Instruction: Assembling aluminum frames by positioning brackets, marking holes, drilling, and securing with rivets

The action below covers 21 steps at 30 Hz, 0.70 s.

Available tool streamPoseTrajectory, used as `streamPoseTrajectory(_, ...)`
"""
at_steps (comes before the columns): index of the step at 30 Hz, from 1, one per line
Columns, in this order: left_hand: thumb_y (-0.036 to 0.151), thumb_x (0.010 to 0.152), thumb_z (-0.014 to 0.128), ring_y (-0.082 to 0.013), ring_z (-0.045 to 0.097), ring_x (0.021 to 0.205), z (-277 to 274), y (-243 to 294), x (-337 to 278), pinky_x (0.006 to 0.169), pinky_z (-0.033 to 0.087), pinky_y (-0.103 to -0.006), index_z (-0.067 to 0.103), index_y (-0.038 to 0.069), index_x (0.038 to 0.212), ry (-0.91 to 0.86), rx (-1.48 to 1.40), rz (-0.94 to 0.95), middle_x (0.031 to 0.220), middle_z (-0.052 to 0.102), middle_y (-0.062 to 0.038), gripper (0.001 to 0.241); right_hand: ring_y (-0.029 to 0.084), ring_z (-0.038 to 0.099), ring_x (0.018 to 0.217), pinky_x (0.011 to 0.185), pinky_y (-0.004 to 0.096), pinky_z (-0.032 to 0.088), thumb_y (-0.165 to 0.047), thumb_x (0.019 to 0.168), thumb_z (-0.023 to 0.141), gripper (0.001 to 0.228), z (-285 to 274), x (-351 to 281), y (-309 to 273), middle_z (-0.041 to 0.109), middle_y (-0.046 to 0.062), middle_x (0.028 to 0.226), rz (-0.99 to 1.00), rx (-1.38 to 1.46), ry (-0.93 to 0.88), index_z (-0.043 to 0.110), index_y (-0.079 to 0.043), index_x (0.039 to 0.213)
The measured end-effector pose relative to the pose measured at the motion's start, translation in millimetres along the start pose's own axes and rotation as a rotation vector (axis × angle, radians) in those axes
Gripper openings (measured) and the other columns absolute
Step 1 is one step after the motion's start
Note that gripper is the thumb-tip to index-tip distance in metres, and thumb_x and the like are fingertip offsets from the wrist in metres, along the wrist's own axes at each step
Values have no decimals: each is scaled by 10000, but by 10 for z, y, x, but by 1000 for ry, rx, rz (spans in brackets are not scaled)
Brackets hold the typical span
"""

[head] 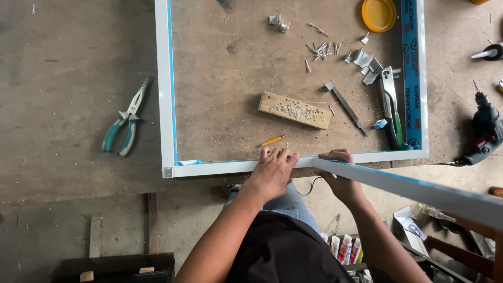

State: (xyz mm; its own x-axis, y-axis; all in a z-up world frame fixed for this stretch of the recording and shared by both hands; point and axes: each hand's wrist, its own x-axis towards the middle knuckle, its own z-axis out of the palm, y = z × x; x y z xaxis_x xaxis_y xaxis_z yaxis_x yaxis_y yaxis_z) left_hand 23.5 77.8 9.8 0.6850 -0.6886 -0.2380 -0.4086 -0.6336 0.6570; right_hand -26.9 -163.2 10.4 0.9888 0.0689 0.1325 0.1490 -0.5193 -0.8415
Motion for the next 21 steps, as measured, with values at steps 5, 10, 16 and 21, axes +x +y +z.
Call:
streamPoseTrajectory(5,196,907,742,-325,558,1215,13,-16,-2,1130,263,-542,457,145,1438,-6,-5,8,1225,562,-134,605,333,709,1135,1035,506,522,-96,775,860,380,-161,124,42,709,85,1104,31,-226,-134,665,-96,1101)
streamPoseTrajectory(10,197,902,745,-329,546,1217,71,-56,-1,1121,265,-537,437,141,1442,18,4,40,1225,550,-137,625,360,681,1182,1036,548,523,-127,774,862,382,-181,163,50,723,89,1138,114,-366,-229,701,-107,1120)
streamPoseTrajectory(16,179,872,758,-309,543,1198,56,-47,-20,1109,271,-535,421,138,1436,35,67,53,1217,546,-126,658,324,738,1052,916,452,584,-81,756,874,359,-136,222,-41,740,71,1083,168,-293,-216,763,-144,1092)
streamPoseTrajectory(21,81,844,737,-316,564,1154,5,-18,-37,1088,281,-536,412,119,1424,49,90,62,1172,559,-136,667,333,746,957,836,446,593,-97,756,882,332,-143,280,-35,743,114,1047,118,-278,-248,787,-131,1072)
